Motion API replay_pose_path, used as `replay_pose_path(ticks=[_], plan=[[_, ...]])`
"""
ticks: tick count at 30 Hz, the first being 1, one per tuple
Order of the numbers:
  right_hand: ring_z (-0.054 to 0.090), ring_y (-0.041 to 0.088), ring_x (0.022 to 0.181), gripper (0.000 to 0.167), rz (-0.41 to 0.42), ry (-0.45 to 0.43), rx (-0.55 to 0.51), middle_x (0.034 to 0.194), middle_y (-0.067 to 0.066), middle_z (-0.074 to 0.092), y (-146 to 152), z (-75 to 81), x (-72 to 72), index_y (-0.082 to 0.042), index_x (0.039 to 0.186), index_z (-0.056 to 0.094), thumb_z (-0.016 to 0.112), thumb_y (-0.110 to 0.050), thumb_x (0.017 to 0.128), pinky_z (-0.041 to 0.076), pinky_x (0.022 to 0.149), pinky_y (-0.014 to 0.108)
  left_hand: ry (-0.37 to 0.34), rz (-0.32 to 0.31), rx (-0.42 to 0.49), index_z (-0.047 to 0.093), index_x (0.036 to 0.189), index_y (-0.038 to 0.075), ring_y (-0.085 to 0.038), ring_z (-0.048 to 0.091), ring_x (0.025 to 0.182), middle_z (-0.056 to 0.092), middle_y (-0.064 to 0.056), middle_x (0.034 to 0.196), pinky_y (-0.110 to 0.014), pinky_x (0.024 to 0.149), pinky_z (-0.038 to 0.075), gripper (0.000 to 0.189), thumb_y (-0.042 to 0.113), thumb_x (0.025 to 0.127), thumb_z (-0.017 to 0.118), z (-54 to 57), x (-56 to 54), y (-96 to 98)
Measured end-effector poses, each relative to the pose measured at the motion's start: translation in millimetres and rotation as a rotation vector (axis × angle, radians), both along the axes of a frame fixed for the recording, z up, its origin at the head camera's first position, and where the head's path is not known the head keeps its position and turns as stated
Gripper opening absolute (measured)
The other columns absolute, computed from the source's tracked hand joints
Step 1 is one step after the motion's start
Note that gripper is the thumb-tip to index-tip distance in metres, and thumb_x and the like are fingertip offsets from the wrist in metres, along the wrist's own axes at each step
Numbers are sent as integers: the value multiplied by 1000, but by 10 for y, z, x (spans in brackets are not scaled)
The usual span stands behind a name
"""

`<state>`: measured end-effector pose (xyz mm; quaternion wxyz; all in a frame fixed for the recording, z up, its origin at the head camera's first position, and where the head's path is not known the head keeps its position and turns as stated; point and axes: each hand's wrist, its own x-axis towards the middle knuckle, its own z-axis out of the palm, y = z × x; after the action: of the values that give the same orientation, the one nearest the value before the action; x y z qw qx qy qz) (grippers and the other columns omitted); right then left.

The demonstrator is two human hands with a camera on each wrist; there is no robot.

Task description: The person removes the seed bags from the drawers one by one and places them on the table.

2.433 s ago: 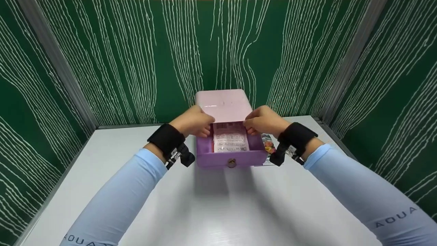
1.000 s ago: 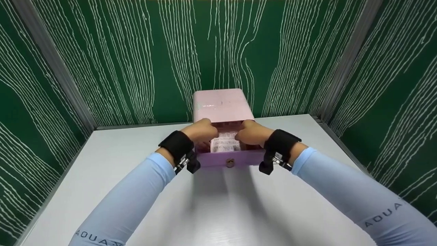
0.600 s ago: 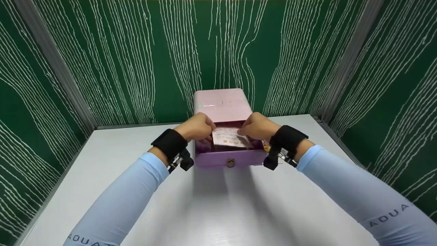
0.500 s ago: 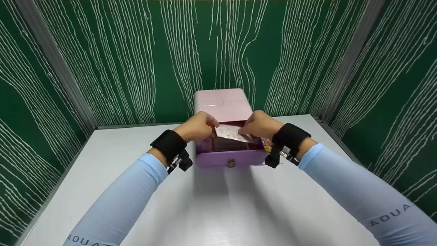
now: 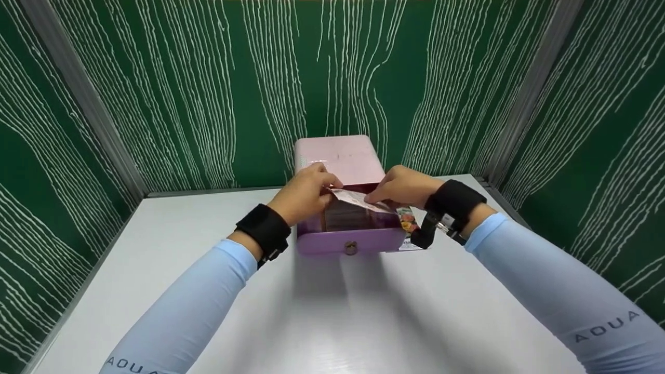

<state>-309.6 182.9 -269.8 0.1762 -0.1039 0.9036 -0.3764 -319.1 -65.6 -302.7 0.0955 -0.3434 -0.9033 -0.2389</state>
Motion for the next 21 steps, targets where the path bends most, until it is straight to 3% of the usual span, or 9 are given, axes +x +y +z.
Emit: replay_pose_path(ticks=[5,9,12,15,17,21], plan=[[43,9,64,24,14,-40,-34,67,-9,46,49,74,11,-8,89,75,76,-27,102,40,63,25,105,-55,-24,83,118,5,-31,74,112,78,-14,117,-44,104,59,27,-5,100,64,-16,17,16],[54,8,69,27,8,-71,-123,73,-7,61,89,112,15,0,103,81,69,-24,107,52,69,23,113,-66,25,83,113,4,-29,76,112,82,-12,113,-44,104,60,22,-4,102,65,-5,25,11],[67,8,75,41,-1,-95,-215,85,-3,75,120,132,14,9,119,76,59,-28,113,61,76,25,118,-60,77,79,105,1,-29,74,105,80,-13,107,-44,98,60,14,0,106,65,9,26,-12],[75,14,88,61,-16,-92,-267,103,6,82,145,137,13,10,135,67,45,-44,117,63,91,33,80,-42,161,71,97,-1,-28,70,97,77,-15,103,-44,91,58,14,4,108,64,28,15,-36],[77,23,104,77,-29,-76,-288,119,16,81,147,132,11,8,143,63,34,-58,116,59,105,43,31,-25,234,71,100,-1,-27,71,97,78,-16,106,-43,90,58,14,6,109,63,42,0,-51],[68,38,132,104,-62,-57,-357,141,29,69,122,97,-4,10,140,62,15,-76,109,44,124,56,-65,19,386,73,113,-4,-32,76,106,79,-21,114,-45,95,61,14,5,107,63,65,-36,-88]])
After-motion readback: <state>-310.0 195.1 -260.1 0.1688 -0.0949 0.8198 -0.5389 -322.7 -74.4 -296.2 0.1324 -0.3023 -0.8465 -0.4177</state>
